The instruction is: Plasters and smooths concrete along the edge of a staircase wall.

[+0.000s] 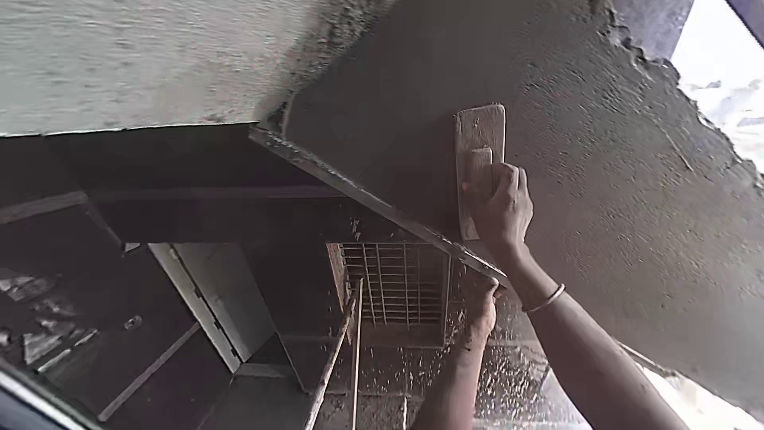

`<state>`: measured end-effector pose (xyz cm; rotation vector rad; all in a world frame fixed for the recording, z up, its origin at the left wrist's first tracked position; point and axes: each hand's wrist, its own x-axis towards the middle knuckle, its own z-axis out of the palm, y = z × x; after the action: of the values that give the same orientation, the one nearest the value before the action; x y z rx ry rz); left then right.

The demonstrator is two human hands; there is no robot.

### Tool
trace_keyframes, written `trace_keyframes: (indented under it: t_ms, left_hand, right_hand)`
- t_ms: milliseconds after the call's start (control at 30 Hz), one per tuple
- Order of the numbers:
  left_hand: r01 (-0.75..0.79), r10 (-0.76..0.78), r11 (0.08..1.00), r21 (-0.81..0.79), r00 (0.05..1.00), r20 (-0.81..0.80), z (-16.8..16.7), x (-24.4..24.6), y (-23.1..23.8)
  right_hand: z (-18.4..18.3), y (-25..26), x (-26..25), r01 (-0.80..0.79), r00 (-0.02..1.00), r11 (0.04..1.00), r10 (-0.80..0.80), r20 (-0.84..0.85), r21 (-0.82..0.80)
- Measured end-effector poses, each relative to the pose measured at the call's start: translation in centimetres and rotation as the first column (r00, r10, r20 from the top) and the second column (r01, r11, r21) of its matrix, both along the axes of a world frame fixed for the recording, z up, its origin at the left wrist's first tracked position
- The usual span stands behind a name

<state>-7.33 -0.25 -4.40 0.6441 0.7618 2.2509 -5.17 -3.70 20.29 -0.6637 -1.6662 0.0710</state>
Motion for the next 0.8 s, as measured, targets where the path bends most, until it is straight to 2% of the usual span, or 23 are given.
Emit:
trace_keyframes:
  t_ms: [67, 167, 233, 300, 367, 467, 667, 733, 800]
  left_hand:
    - [0.036, -0.037, 0.999, 0.027, 0.999, 0.020, -0.2, -0.6, 0.6]
    - [0.100, -0.101, 0.993, 0.055, 0.995, 0.017, -0.5, -0.7, 0.7]
    - [0.090, -0.093, 0.992, 0.090, 0.995, 0.035, -0.5, -0.5, 0.8]
    - [0.082, -0.086, 0.990, 0.119, 0.996, 0.026, -0.4, -0.4, 0.5]
    - [0.078, -0.081, 0.987, 0.139, 0.997, 0.016, 0.0, -0.5, 0.4]
    - [0.080, -0.080, 0.990, 0.112, 0.997, -0.006, -0.3, -0.4, 0.4]
    - [0.004, -0.009, 0.986, 0.164, 1.000, 0.026, -0.4, -0.1, 0.8]
    - [-0.032, 0.028, 0.990, 0.139, 0.999, 0.030, -0.6, 0.0, 1.2]
    - [-0.081, 0.085, 0.993, 0.082, 0.996, -0.041, -0.6, -0.1, 0.8]
  right_hand:
    - [4.7, -0.8, -1.6, -0.024, 0.987, 0.955, -0.024, 0.160, 0.295]
    - [11.2, -1.8, -4.2, -0.141, 0.942, 0.773, -0.086, 0.323, 0.618]
    - [13.8, -2.7, -6.7, -0.223, 0.905, 0.662, -0.132, 0.404, 0.716]
    - [13.8, -3.6, -8.9, -0.313, 0.871, 0.600, -0.128, 0.475, 0.736]
    - [11.7, -3.8, -9.5, -0.369, 0.845, 0.590, -0.109, 0.524, 0.718]
    - [5.7, -2.3, -6.4, -0.382, 0.819, 0.626, -0.112, 0.562, 0.680]
    - [-6.2, 5.6, 5.2, -0.306, 0.825, 0.694, -0.148, 0.545, 0.651]
    - [-10.3, 8.7, 9.9, -0.285, 0.817, 0.729, -0.155, 0.556, 0.622]
    - [-14.7, 11.9, 14.7, -0.260, 0.811, 0.759, -0.164, 0.561, 0.597]
